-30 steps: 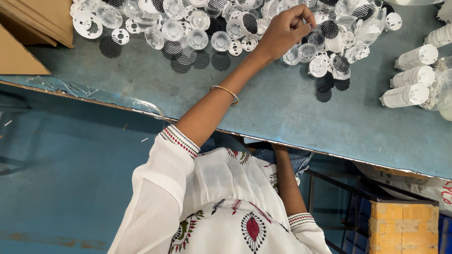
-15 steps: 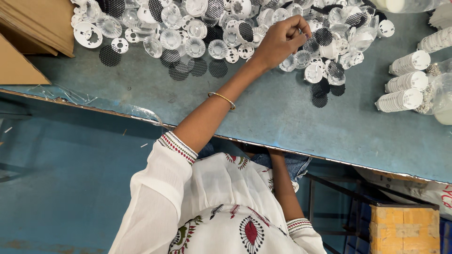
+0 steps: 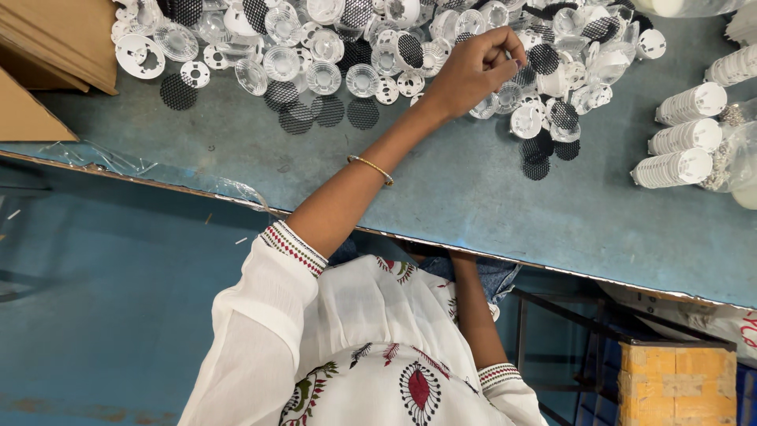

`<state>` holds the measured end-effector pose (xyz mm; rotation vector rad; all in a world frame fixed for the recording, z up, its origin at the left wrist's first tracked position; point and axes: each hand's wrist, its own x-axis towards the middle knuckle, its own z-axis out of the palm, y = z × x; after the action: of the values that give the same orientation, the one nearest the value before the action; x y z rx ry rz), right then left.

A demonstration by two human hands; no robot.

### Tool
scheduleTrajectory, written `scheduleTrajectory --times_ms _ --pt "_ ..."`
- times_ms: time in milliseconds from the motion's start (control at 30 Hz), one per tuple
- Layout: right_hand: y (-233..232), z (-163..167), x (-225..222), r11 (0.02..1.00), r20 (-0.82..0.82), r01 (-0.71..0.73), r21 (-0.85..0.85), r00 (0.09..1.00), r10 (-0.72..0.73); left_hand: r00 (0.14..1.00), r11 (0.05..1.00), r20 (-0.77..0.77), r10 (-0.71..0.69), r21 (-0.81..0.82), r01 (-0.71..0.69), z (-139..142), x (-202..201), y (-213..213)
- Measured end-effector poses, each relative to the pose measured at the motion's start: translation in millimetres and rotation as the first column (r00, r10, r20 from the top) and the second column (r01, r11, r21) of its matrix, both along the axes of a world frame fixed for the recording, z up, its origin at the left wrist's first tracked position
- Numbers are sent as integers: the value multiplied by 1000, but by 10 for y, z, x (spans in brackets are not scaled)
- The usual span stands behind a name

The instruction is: The person sorts through a large pile of white plastic lamp housings, clear diffusers and black mesh discs on a work table. They pick up a housing, press a frosted plastic dome into it by hand, and set assembled units aside while moving mesh discs around the pile.

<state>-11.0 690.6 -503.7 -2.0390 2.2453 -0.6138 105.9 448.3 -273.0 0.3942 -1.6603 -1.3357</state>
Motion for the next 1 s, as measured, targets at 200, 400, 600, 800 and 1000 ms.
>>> scheduleTrajectory --times_ms 200,400,600,800,1000 --pt "39 5 -16 999 232 -34 -38 972 42 999 1000 29 17 12 -17 44 31 8" --pt "96 -11 -119 998 61 -55 -13 997 56 999 1000 19 25 -15 -25 45 24 4" --pt "111 77 -33 996 46 -87 21 995 86 1000 1000 7 12 -27 -12 23 26 22" --pt "59 164 81 999 30 -31 -17 999 31 999 999 23 29 -37 -28 63 25 26" --pt "-29 39 87 999 46 -37 25 998 36 998 998 48 42 -40 -40 71 36 35"
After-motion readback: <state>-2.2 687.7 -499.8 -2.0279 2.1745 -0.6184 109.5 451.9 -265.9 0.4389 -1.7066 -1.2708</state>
